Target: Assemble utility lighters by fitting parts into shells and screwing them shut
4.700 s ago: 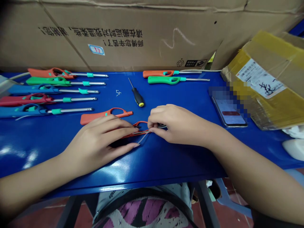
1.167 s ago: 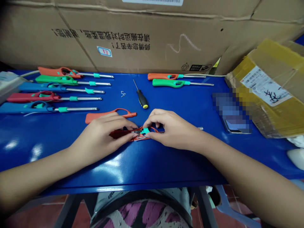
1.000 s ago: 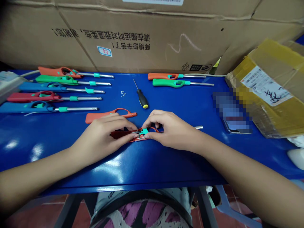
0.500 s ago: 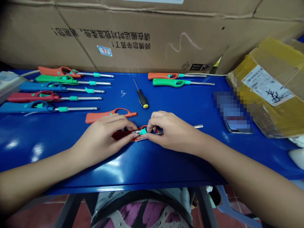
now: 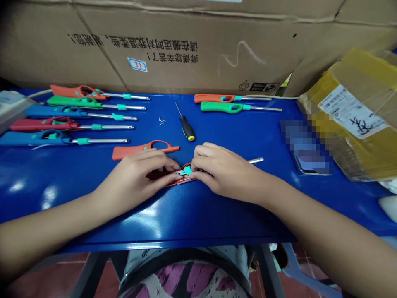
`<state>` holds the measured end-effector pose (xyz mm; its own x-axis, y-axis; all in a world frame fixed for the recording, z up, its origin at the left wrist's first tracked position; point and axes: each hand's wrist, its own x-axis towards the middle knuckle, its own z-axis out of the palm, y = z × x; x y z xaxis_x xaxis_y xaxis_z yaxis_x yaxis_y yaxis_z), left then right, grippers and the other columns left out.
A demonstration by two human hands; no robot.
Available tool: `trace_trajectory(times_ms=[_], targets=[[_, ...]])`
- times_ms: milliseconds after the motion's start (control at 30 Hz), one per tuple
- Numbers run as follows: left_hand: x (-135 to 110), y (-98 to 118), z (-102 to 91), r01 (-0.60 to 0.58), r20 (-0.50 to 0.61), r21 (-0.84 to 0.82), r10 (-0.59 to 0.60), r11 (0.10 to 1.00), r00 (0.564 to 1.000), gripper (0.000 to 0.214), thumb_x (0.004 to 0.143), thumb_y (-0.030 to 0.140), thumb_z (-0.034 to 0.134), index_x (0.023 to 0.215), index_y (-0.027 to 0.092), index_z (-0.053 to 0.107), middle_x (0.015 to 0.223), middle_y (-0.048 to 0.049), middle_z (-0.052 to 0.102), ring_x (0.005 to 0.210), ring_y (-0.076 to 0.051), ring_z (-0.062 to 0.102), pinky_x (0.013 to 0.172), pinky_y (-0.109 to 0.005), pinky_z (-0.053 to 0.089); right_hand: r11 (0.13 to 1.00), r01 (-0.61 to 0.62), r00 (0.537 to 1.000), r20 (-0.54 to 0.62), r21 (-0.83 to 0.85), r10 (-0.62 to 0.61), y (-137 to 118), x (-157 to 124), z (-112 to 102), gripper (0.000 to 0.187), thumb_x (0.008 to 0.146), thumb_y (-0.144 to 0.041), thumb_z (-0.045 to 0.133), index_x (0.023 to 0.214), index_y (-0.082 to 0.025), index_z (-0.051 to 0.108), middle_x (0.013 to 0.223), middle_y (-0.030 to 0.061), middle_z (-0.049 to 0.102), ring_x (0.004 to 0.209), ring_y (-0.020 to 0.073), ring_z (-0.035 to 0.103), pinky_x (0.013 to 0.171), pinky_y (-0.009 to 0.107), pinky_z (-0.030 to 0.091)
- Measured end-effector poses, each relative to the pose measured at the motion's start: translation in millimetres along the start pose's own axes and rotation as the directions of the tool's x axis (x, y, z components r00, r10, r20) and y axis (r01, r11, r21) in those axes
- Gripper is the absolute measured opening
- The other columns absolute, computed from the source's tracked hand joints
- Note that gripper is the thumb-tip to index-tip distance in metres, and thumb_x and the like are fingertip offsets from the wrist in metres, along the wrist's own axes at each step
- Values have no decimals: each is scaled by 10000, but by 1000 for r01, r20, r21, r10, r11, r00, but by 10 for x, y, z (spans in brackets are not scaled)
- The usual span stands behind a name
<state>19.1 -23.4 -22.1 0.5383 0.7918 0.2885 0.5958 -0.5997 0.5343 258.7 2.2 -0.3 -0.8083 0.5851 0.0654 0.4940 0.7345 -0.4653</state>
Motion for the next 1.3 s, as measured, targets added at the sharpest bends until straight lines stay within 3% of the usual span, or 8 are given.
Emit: trace_trajectory(times_ms=[167, 300, 533, 1033, 1300], targets=[[-1, 15, 5, -26, -6, 4, 26, 1000, 1000, 50, 885, 187, 722, 928, 170, 702, 913, -25, 739, 910, -216, 693, 714, -310, 513, 971, 95, 995, 61, -219, -84, -17, -17, -18, 253, 1027, -262, 466, 899, -146, 651, 921, 73, 592, 870, 213, 507, 798, 357, 404], [0, 25, 10, -38, -7, 15, 38, 999, 999, 50, 891, 193, 715, 930, 165, 699, 925, -33, 740, 881, -210, 694, 705, -311, 512, 898, 157, 987, 102, -411, -126, -44, -31, -19, 172, 992, -161, 489, 897, -157, 633, 919, 66, 586, 821, 216, 457, 729, 354, 347], [1, 29, 12, -43, -7, 21, 43, 999, 999, 37, 906, 190, 692, 935, 167, 693, 940, -35, 743, 878, -209, 692, 723, -323, 522, 838, 175, 984, 107, -517, -139, -127, -10, -16, 234, 970, -91, 433, 846, -162, 618, 872, 80, 573, 775, 226, 408, 672, 354, 280], [-3, 34, 19, -13, 3, 26, 13, 1000, 1000, 63, 892, 179, 703, 954, 170, 700, 945, -42, 740, 895, -218, 695, 714, -317, 515, 891, 185, 982, 52, -415, -180, -9, -3, -32, 209, 996, -144, 465, 880, -144, 639, 907, 81, 591, 819, 214, 449, 733, 347, 343], [4, 23, 5, -9, -2, 4, 9, 1000, 1000, 81, 887, 181, 716, 968, 175, 705, 913, -34, 738, 869, -205, 699, 697, -307, 517, 961, 116, 993, 46, -252, -108, 6, -10, -38, 293, 1042, -303, 438, 940, -158, 671, 962, 85, 625, 906, 219, 532, 812, 363, 402]])
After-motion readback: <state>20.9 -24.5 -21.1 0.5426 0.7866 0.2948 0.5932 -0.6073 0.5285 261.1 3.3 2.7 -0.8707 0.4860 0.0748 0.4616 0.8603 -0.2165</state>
